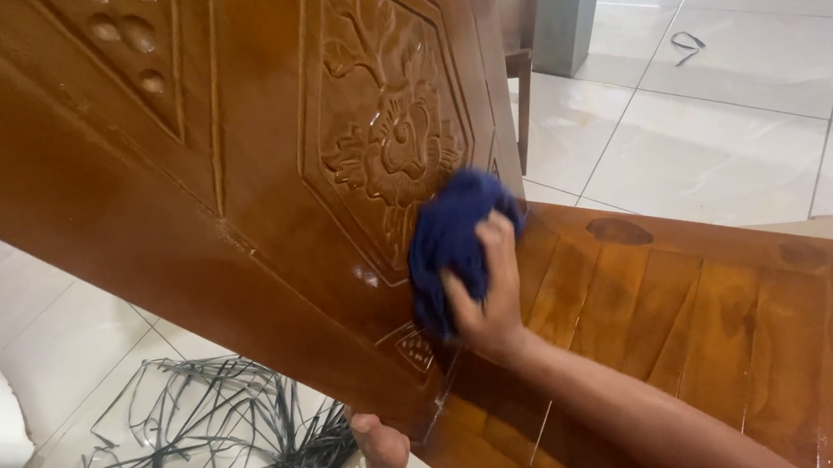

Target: Cleaning a wooden chair with a cloth and wrapping the legs with cardboard

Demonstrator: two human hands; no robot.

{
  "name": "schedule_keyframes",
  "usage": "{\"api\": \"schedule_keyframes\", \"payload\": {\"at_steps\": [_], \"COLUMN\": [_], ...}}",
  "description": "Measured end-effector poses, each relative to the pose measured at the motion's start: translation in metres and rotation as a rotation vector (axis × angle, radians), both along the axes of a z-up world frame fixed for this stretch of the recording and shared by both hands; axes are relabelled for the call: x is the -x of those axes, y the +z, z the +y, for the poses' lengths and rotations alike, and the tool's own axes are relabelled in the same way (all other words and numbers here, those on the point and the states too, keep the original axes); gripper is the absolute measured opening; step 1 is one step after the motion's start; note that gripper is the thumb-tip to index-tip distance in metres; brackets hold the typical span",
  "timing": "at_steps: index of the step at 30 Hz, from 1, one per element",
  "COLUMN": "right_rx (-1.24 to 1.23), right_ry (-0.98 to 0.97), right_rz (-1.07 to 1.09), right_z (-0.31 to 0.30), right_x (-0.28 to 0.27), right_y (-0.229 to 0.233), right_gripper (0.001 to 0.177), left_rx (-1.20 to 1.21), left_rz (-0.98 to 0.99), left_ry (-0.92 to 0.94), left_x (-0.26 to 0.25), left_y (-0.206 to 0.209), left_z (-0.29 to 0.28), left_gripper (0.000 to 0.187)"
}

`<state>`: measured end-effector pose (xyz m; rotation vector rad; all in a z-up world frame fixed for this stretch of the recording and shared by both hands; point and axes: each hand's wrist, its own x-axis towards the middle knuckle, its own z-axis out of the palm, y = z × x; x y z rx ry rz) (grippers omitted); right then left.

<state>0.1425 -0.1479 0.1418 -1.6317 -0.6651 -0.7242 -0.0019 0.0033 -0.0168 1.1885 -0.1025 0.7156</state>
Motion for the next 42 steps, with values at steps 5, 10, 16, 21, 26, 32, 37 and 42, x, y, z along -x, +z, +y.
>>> {"api": "schedule_keyframes", "payload": {"at_steps": [5, 10, 16, 21, 26, 32, 37, 42], "right_rx": [0.087, -0.079, -0.157, -0.008, -0.020, -0.100, -0.105, -0.229], "right_ry": [0.044, -0.064, -0.141, -0.107, -0.142, -0.141, -0.198, -0.100], "right_rz": [-0.083, 0.000, 0.627, 0.300, 0.000, 0.364, 0.707, 0.485], "right_z": [-0.003, -0.012, -0.026, -0.016, -0.017, -0.035, -0.041, -0.026], "right_x": [-0.033, -0.085, -0.078, -0.045, -0.087, -0.110, -0.098, -0.121], "right_y": [0.007, 0.060, -0.059, -0.031, 0.004, -0.046, -0.086, 0.007], "right_gripper": [0.060, 0.049, 0.037, 0.039, 0.050, 0.038, 0.034, 0.041], "left_rx": [-0.020, -0.009, -0.045, 0.052, -0.216, 0.004, 0.153, -0.046], "left_rz": [-0.012, -0.052, -0.073, 0.014, -0.067, -0.032, -0.066, -0.056], "left_ry": [0.005, -0.035, -0.013, -0.011, 0.090, 0.036, -0.133, 0.053], "left_x": [-0.001, 0.002, 0.003, 0.006, 0.008, 0.006, 0.006, 0.002], "left_y": [-0.001, -0.004, -0.015, -0.043, -0.062, -0.055, -0.021, -0.030], "left_z": [0.000, 0.001, 0.003, 0.010, 0.015, 0.010, 0.002, 0.005], "left_gripper": [0.083, 0.078, 0.079, 0.085, 0.053, 0.087, 0.082, 0.075]}}
